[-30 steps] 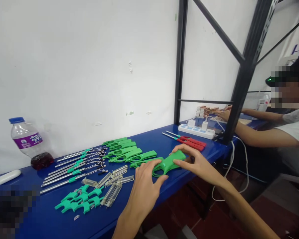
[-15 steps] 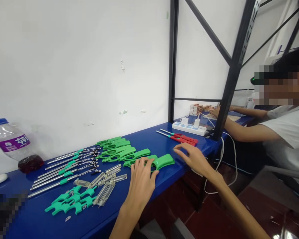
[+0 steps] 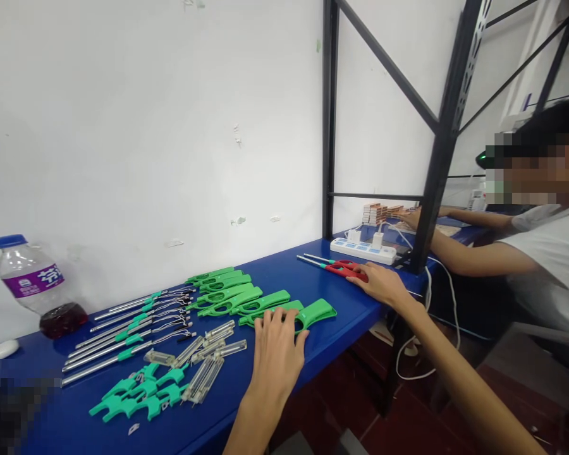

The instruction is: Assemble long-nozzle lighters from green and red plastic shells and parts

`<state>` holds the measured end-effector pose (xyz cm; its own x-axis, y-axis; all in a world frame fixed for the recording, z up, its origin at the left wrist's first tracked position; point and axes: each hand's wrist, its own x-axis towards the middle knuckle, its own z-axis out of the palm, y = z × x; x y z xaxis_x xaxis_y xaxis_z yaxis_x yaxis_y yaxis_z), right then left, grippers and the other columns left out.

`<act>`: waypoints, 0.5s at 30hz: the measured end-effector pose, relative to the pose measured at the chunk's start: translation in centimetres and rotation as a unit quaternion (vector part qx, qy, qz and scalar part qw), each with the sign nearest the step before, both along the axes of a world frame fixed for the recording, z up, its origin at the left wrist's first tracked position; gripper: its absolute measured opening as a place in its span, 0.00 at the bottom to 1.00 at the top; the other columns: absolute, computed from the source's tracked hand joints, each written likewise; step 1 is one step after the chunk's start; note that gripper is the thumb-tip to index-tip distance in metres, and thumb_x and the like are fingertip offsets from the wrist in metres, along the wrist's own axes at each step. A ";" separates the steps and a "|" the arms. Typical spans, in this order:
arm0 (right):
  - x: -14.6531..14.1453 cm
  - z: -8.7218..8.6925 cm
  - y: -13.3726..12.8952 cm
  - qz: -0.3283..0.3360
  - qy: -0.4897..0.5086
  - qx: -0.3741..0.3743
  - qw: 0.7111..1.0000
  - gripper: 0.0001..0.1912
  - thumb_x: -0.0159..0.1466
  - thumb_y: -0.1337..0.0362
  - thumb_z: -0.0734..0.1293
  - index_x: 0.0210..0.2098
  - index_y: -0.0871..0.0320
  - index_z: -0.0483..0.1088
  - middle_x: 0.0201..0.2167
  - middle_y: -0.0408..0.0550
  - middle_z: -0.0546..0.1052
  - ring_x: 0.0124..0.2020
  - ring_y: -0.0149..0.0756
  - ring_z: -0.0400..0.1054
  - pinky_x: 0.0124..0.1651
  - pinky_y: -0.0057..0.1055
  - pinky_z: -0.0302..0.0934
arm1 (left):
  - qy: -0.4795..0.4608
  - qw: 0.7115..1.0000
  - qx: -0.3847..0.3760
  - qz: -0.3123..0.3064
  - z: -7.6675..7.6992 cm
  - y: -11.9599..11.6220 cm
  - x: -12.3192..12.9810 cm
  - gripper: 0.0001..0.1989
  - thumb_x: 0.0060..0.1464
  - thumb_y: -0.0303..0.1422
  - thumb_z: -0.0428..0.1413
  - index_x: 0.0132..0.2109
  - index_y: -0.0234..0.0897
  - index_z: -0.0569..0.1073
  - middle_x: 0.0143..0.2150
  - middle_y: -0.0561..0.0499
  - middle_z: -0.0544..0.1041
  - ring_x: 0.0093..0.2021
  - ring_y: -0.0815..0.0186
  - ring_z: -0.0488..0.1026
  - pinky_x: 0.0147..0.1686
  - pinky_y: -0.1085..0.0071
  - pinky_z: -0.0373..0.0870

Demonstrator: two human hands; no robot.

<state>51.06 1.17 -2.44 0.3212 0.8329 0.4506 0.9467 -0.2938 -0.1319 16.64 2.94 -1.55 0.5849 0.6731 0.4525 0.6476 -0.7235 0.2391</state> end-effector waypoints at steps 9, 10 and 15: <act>-0.4 0.2 -1.2 0.013 0.012 0.044 0.999 0.28 0.71 0.42 0.59 0.51 0.54 0.79 0.44 0.55 0.83 0.42 0.51 0.79 0.38 0.37 0.67 | -0.009 0.999 0.036 0.017 0.6 -0.9 0.2 0.12 0.67 0.33 0.54 0.55 0.37 0.75 0.52 0.40 0.75 0.52 0.47 0.71 0.50 0.47 0.68; -0.5 0.4 -1.8 0.014 0.016 0.058 0.998 0.28 0.71 0.41 0.59 0.50 0.55 0.79 0.44 0.56 0.82 0.42 0.52 0.78 0.39 0.38 0.67 | -0.015 0.999 0.043 0.016 0.8 -1.3 -0.2 0.12 0.69 0.33 0.53 0.55 0.37 0.75 0.52 0.40 0.75 0.52 0.48 0.71 0.50 0.48 0.69; -3.3 2.7 -6.6 0.133 0.075 0.106 0.983 0.26 0.70 0.40 0.61 0.47 0.52 0.79 0.46 0.55 0.82 0.43 0.51 0.77 0.45 0.40 0.69 | -0.083 0.989 0.126 -0.009 2.5 -4.8 -3.7 0.12 0.69 0.30 0.50 0.53 0.43 0.76 0.53 0.41 0.76 0.53 0.50 0.72 0.51 0.48 0.70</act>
<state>47.75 -5.39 0.22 0.1804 0.7888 0.5876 0.9517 0.0110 -0.3070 12.96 -1.90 0.91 0.4994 0.5172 0.6950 0.6020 -0.7841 0.1510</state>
